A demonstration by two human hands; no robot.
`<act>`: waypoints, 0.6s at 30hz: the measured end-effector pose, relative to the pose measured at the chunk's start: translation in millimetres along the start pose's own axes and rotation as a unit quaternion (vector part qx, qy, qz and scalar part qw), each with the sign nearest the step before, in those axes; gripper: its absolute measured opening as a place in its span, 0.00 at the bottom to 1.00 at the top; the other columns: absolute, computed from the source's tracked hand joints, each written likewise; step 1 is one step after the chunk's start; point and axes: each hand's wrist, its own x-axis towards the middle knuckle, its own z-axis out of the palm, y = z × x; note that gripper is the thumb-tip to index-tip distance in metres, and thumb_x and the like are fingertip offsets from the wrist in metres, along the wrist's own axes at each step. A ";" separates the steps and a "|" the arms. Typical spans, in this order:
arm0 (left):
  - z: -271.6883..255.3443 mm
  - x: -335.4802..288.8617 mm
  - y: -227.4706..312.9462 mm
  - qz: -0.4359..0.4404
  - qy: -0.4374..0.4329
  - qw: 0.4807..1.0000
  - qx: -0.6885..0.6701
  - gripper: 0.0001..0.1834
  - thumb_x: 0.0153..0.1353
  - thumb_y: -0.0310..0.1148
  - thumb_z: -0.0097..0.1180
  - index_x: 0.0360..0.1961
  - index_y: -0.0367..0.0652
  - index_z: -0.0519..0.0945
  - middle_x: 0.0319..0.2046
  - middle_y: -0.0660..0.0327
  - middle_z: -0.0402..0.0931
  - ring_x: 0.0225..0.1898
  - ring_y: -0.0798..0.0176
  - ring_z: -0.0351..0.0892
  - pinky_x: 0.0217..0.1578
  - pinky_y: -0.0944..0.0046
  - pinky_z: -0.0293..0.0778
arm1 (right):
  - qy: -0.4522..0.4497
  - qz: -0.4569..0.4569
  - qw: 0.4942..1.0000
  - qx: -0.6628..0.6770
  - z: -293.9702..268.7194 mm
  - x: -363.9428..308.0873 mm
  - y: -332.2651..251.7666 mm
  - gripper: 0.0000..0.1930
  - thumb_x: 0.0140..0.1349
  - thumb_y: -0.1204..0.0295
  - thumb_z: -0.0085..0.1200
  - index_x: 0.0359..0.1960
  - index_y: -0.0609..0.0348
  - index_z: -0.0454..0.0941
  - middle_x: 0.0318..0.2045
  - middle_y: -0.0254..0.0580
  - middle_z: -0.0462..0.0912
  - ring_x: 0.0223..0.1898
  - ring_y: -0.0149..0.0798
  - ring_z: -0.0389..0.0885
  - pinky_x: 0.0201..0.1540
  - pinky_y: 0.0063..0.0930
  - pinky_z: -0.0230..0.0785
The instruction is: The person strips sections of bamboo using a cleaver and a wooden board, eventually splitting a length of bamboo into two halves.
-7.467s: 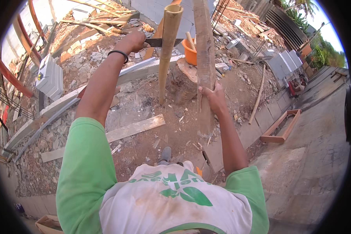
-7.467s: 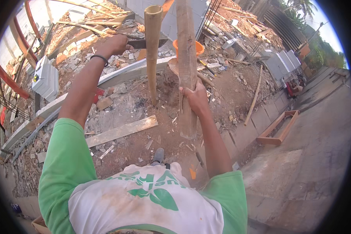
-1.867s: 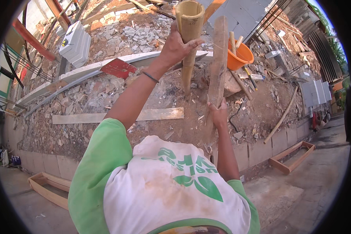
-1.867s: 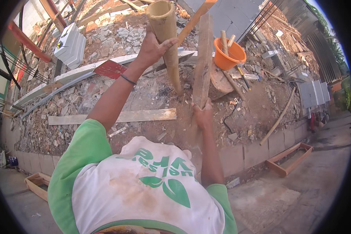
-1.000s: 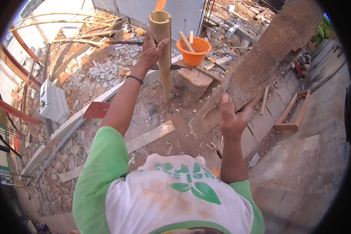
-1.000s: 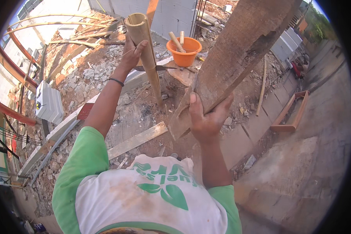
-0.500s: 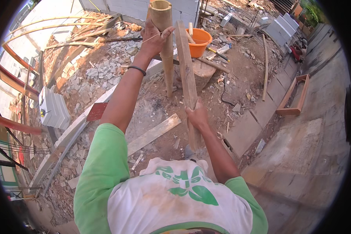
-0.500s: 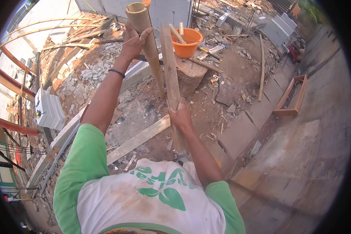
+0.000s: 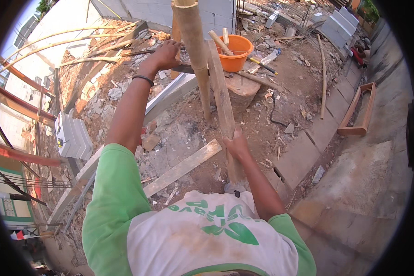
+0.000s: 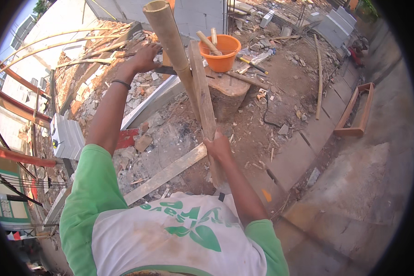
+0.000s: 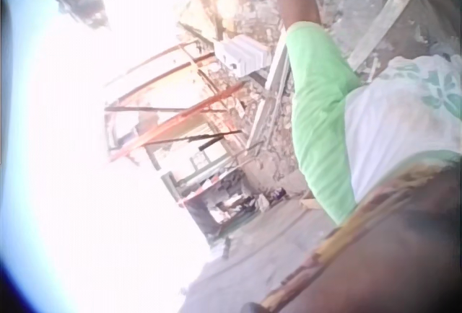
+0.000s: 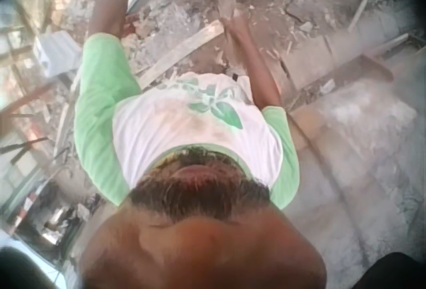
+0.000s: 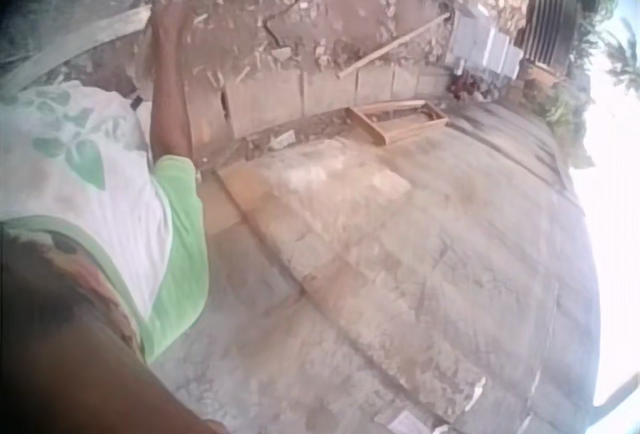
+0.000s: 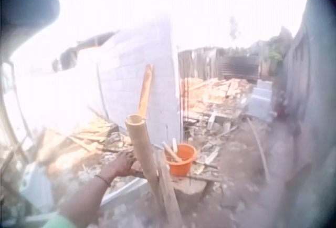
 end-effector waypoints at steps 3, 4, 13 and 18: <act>32.0 11.0 -2.6 -0.002 -0.101 0.981 0.163 0.27 0.54 0.43 0.60 0.53 0.39 0.75 0.52 0.48 0.74 0.56 0.47 0.70 0.60 0.53 0.61 | -0.023 0.014 0.999 -0.035 -12.8 9.6 2.1 0.36 0.52 0.61 0.57 0.59 0.72 0.59 0.37 0.70 0.79 0.42 0.63 0.79 0.47 0.45 0.72; 38.2 16.4 -4.9 -0.025 -0.125 0.981 0.146 0.17 0.56 0.42 0.57 0.41 0.40 0.79 0.43 0.49 0.77 0.50 0.49 0.74 0.57 0.52 0.65 | -0.043 0.026 0.997 -0.060 -16.5 12.5 3.5 0.36 0.52 0.62 0.57 0.59 0.71 0.59 0.38 0.70 0.79 0.43 0.63 0.79 0.47 0.46 0.71; 102.6 1.0 18.6 -0.182 -0.023 0.980 0.073 0.21 0.60 0.48 0.52 0.31 0.38 0.81 0.30 0.43 0.79 0.36 0.40 0.80 0.41 0.49 0.75 | -0.042 -0.053 0.998 0.016 -44.2 58.1 3.0 0.27 0.52 0.65 0.57 0.51 0.68 0.67 0.39 0.65 0.80 0.45 0.61 0.79 0.48 0.43 0.70; 76.2 -27.9 -22.5 -0.166 -0.073 0.980 0.088 0.20 0.59 0.44 0.54 0.31 0.33 0.81 0.34 0.43 0.80 0.39 0.43 0.80 0.42 0.49 0.75 | -0.032 -0.102 0.994 -0.015 -97.9 67.9 -41.6 0.25 0.53 0.67 0.58 0.51 0.67 0.68 0.40 0.61 0.80 0.43 0.54 0.80 0.47 0.39 0.70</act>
